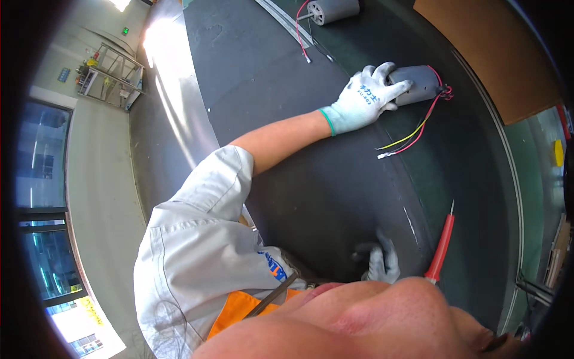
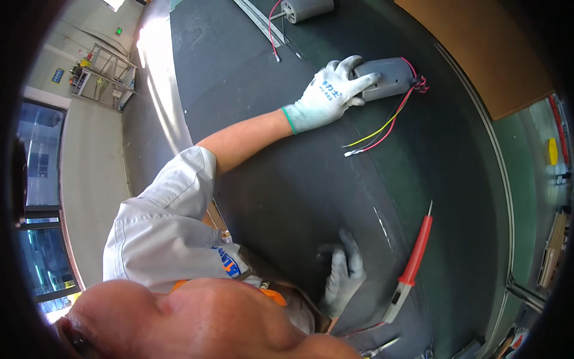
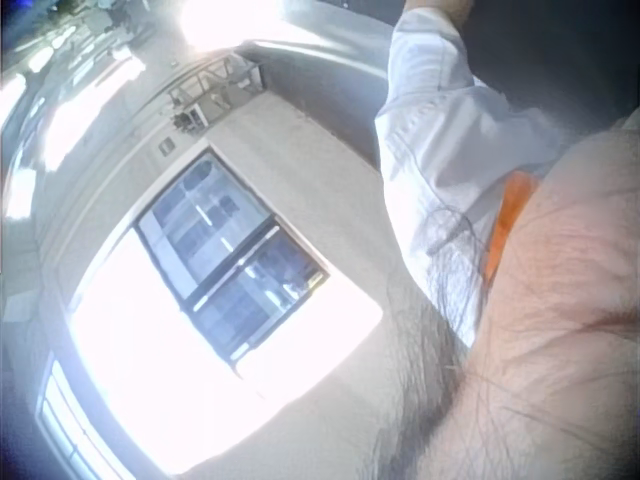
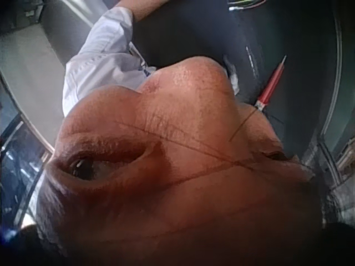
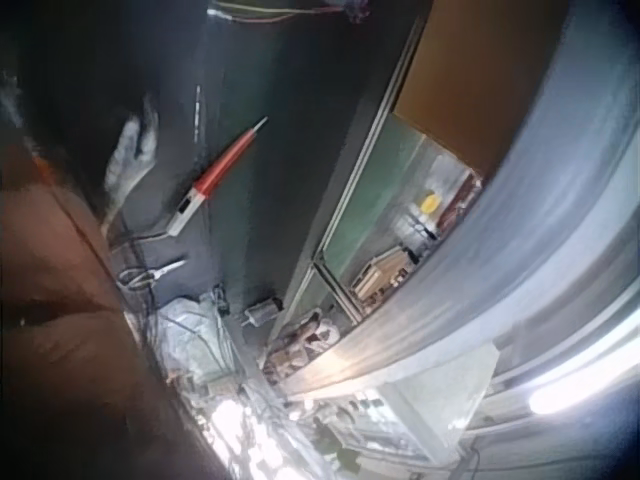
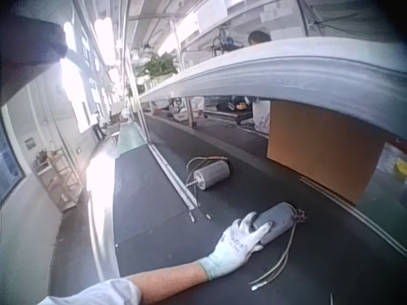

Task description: The worker is connecting and securing electrical wires onto a motor assembly at a factory workbench.

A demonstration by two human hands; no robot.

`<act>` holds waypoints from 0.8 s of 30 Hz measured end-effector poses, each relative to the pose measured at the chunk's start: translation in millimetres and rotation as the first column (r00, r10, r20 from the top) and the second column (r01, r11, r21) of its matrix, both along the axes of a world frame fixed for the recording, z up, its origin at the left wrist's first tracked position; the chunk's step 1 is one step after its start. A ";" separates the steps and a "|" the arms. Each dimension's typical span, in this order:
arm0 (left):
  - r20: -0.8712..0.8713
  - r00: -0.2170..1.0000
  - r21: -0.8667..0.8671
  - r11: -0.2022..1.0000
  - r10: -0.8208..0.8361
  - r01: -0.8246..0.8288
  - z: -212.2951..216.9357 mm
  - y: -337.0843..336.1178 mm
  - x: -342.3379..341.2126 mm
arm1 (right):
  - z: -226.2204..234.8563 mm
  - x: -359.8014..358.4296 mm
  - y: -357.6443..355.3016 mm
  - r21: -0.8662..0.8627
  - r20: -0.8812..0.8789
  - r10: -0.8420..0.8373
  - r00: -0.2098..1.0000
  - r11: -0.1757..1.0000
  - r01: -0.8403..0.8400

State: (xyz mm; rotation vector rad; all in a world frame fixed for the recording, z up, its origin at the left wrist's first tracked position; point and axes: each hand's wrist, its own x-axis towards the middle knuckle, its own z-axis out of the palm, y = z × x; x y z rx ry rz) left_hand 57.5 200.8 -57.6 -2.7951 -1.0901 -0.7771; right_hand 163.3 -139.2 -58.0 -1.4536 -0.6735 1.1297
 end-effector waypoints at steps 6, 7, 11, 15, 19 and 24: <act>0.319 0.925 -0.254 0.959 0.206 -0.126 -8.0 40.7 36.0 | 12.9 -12.3 13.3 -0.079 0.127 0.037 0.991 0.997 -0.027; 0.326 0.924 -0.232 0.964 0.199 -0.126 -8.7 45.8 41.5 | 11.7 -14.0 14.2 -0.081 0.127 0.047 0.991 0.996 -0.037; 0.367 0.925 -0.195 0.981 0.095 -0.023 -7.0 56.9 29.4 | 7.2 -16.8 18.1 -0.028 0.190 -0.029 0.981 0.999 0.035; 0.300 0.922 -0.086 0.956 -0.243 0.280 4.8 3.5 -40.2 | 2.2 -25.0 18.4 0.002 0.239 -0.126 0.963 0.992 0.129; 0.285 0.916 -0.240 0.904 -0.282 0.353 -13.1 -36.5 -115.2 | 3.2 -43.0 32.5 -0.023 0.319 -0.281 0.905 0.953 0.303; 0.349 0.883 -0.192 0.898 -0.315 0.397 -13.5 -24.0 -115.8 | -34.2 -35.8 59.0 -0.103 0.467 -0.234 0.852 0.943 0.316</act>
